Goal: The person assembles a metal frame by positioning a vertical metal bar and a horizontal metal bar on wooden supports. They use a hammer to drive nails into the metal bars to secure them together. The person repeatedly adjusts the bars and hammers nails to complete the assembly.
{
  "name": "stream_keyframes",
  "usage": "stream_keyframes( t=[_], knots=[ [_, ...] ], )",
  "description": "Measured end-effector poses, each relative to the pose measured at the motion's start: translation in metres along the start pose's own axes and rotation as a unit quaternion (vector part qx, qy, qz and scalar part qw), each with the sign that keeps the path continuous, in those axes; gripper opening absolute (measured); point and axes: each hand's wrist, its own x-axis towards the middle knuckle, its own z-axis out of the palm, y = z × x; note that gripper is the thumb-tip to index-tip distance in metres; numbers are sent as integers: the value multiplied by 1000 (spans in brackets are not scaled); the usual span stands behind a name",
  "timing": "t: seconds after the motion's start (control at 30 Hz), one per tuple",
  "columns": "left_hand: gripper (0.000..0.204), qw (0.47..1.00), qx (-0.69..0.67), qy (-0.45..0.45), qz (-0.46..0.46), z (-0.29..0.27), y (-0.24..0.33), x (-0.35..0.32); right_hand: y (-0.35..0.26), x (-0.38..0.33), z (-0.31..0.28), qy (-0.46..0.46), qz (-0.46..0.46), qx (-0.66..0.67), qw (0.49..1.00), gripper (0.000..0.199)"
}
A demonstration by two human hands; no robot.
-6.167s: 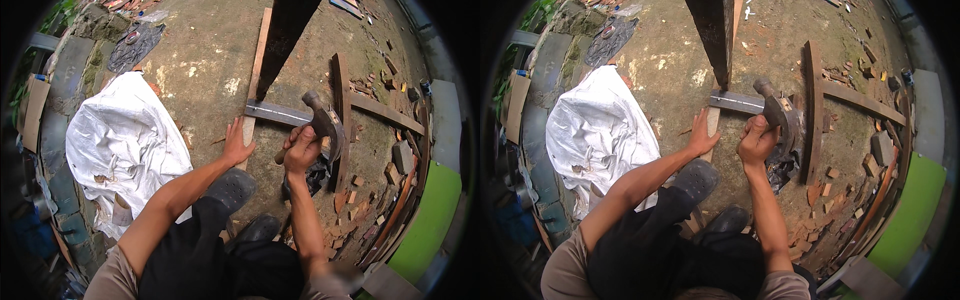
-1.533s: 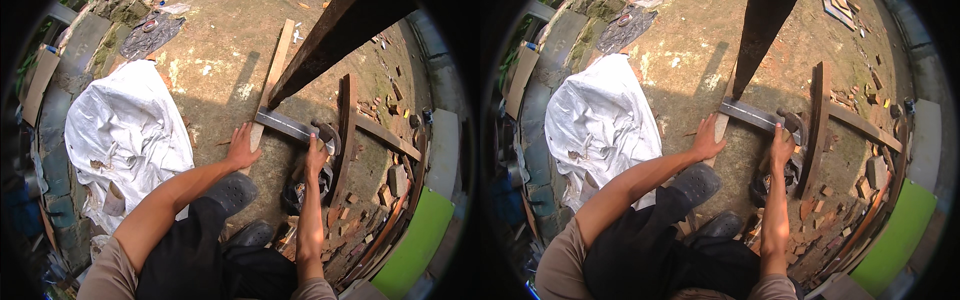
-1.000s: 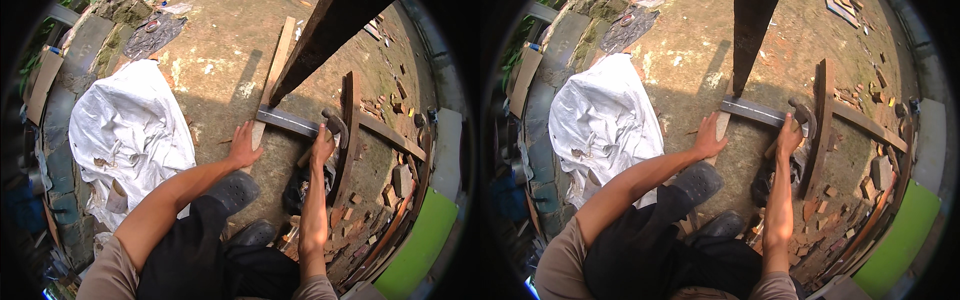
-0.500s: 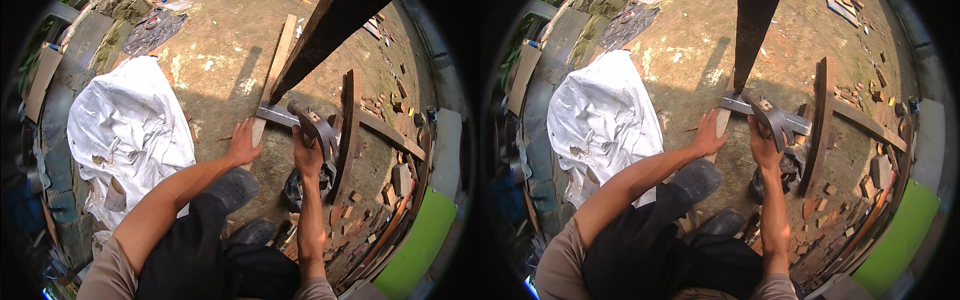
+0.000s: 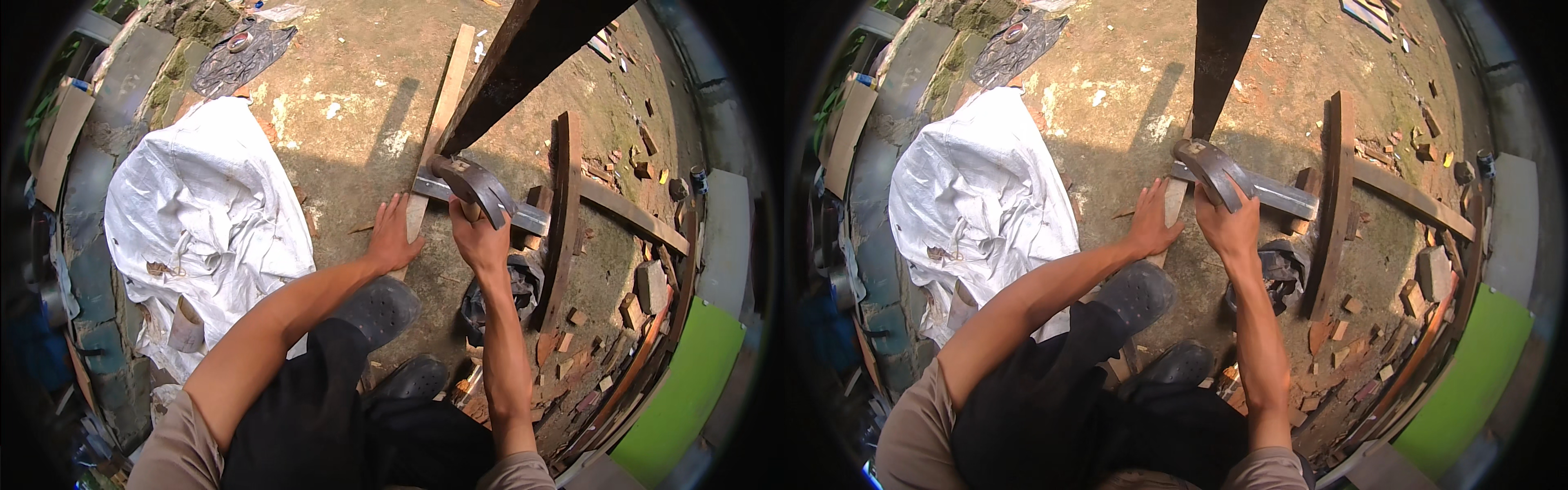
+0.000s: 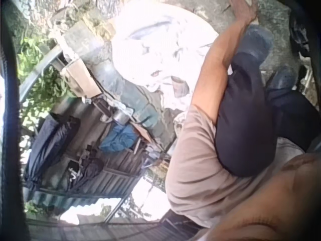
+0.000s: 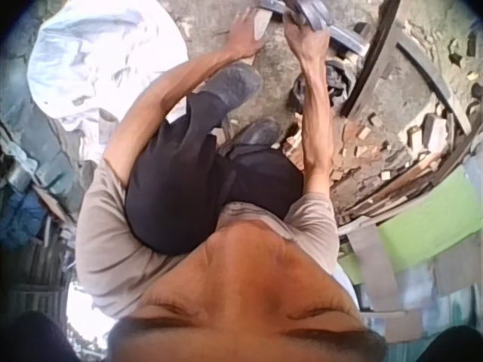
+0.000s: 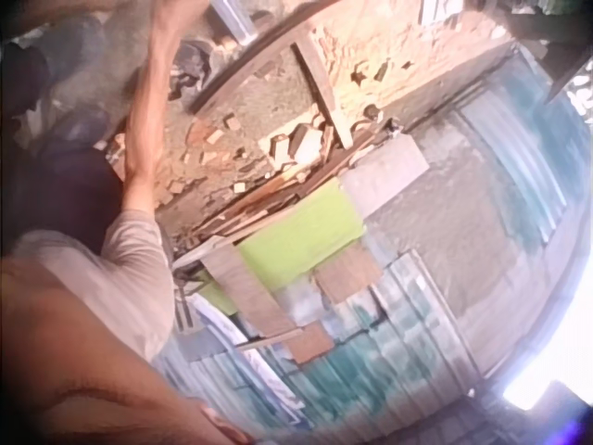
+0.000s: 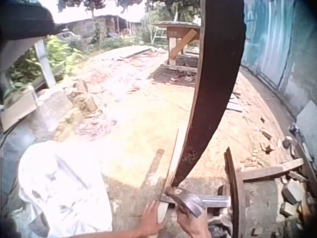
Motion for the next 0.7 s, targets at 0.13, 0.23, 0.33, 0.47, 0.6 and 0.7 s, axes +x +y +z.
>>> stream_keyframes(
  t=[0.13, 0.23, 0.33, 0.47, 0.6, 0.7],
  knots=[
    [93, 1000, -5, 17, 10, 5, -2, 2, 28, -13, 19, 17, -54, -90, 994, 13],
    [92, 1000, 3, 12, 4, 3, 3, 3, 70, -23, 43, -45, 115, -137, 983, 23],
    [94, 1000, 5, -13, -11, 0, 1, 3, 59, 6, 21, -130, 248, -173, 944, 38],
    [94, 1000, -4, -25, -7, 2, 0, 4, 69, -37, 2, -40, 274, -97, 956, 40],
    [94, 1000, 17, -11, -6, 6, -3, 4, 94, -71, 21, 138, 261, -18, 955, 52],
    [94, 1000, 18, -12, -3, 8, -5, 3, 122, -88, 37, 221, 256, -62, 939, 50]
  ],
)
